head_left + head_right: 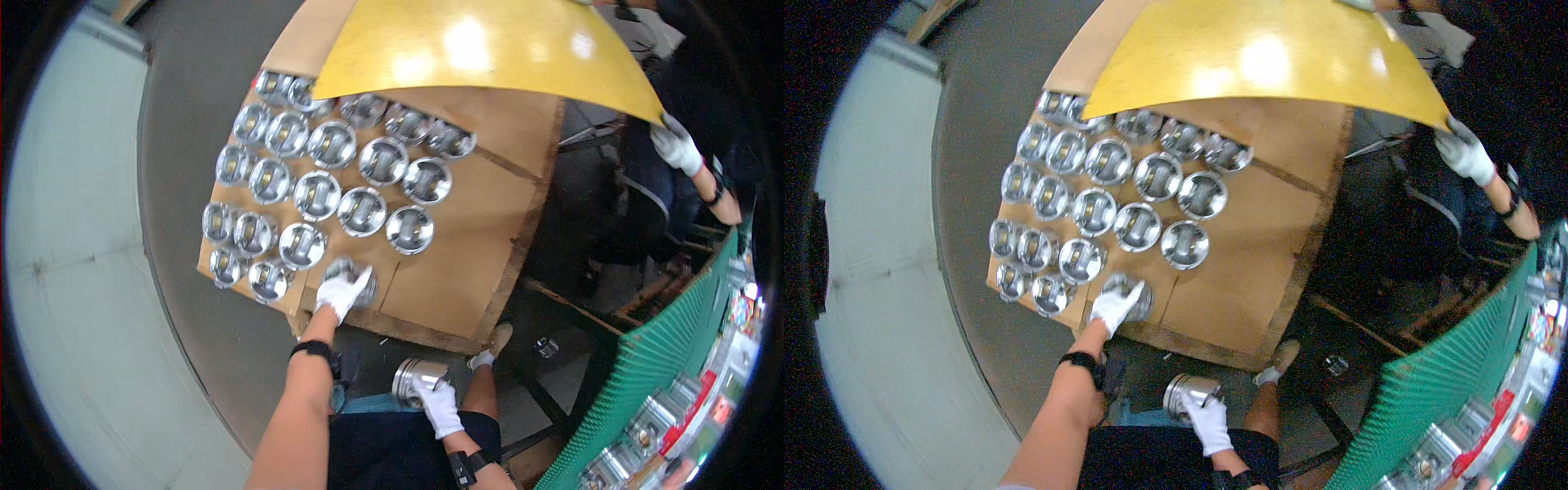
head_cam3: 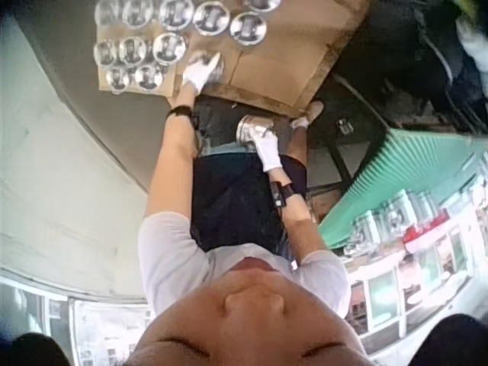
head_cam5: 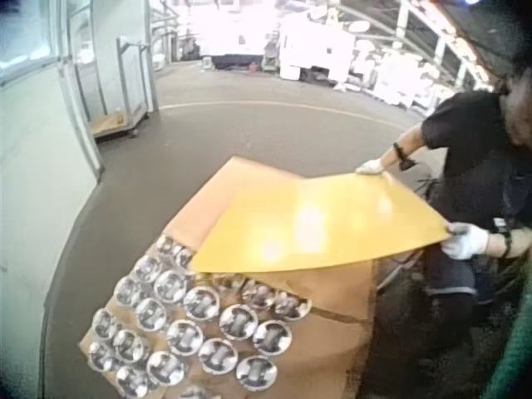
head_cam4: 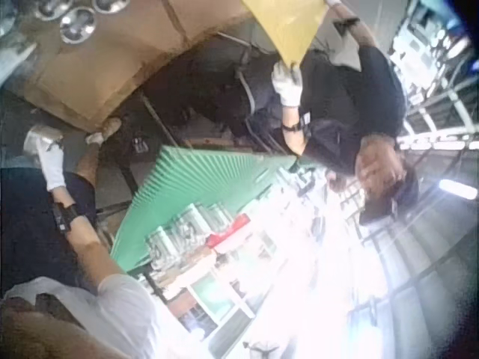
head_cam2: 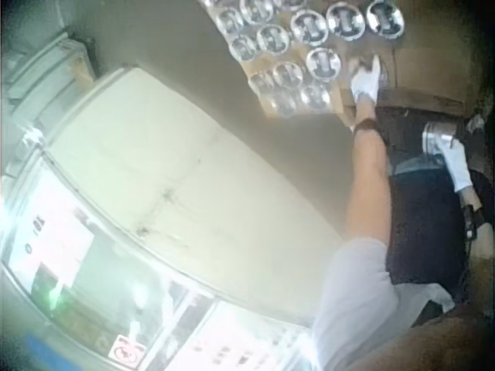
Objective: Move metal pistons between a cardboard box and a work table.
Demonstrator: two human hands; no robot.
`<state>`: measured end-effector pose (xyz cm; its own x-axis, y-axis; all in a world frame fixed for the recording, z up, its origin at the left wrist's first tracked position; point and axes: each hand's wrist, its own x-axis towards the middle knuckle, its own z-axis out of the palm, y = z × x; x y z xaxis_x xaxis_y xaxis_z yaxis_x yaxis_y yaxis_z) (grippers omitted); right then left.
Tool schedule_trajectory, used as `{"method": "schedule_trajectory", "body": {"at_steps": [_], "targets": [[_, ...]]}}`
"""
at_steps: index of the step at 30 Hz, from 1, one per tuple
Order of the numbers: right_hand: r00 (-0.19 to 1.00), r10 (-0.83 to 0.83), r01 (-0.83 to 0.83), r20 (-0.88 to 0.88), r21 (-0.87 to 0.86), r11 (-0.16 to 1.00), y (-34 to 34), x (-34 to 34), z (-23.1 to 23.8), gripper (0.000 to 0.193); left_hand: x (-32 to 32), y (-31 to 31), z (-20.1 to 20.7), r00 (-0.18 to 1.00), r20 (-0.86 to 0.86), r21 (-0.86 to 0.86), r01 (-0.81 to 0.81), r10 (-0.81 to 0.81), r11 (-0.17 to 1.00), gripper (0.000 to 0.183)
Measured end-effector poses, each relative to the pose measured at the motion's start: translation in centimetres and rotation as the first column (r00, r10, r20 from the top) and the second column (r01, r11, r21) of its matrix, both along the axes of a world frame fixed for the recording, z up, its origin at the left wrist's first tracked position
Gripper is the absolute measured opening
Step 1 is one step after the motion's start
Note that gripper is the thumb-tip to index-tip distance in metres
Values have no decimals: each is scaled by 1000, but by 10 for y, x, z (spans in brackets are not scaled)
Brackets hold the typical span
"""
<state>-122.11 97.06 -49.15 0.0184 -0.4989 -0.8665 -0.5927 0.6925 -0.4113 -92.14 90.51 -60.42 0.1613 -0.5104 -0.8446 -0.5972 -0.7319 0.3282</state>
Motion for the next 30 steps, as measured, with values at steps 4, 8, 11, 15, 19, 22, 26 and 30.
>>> {"method": "schedule_trajectory", "body": {"at_steps": [4, 8, 11, 15, 19, 22, 26, 30], "targets": [[828, 557, -551, -69, 80, 830, -4, 26, 87, 66, -3, 83, 30, 936, 0, -199, 345, -352, 917, 63], [681, 723, -732, 122, 64, 678, -39, 36, 200, 60, -29, 86, 133, 982, -127, 67, -131, 138, 989, 81], [742, 624, -591, 245, -200, 781, -44, 20, 248, 65, -32, 68, 238, 988, -152, 167, 22, 4, 986, 77], [805, 560, -468, 196, -370, 802, -105, 6, 351, 59, -31, 68, 277, 986, -102, -116, 119, -131, 986, 44], [910, 386, -316, -151, -855, 411, -154, -31, 401, 45, -13, 42, 294, 969, -247, -326, -66, -17, 943, 51], [943, 188, -316, -273, -913, 259, -204, -80, 430, 39, -82, -46, 452, 948, 18, -472, 289, -319, 833, 44], [962, -49, -226, -270, -881, 415, -262, -137, 453, 35, -136, -100, 526, 933, 17, -665, 279, -360, 693, 39], [869, -154, -355, -471, -809, 468, -324, -192, 427, 29, -173, -138, 541, 740, 436, -780, 595, -513, 196, 29]]}}
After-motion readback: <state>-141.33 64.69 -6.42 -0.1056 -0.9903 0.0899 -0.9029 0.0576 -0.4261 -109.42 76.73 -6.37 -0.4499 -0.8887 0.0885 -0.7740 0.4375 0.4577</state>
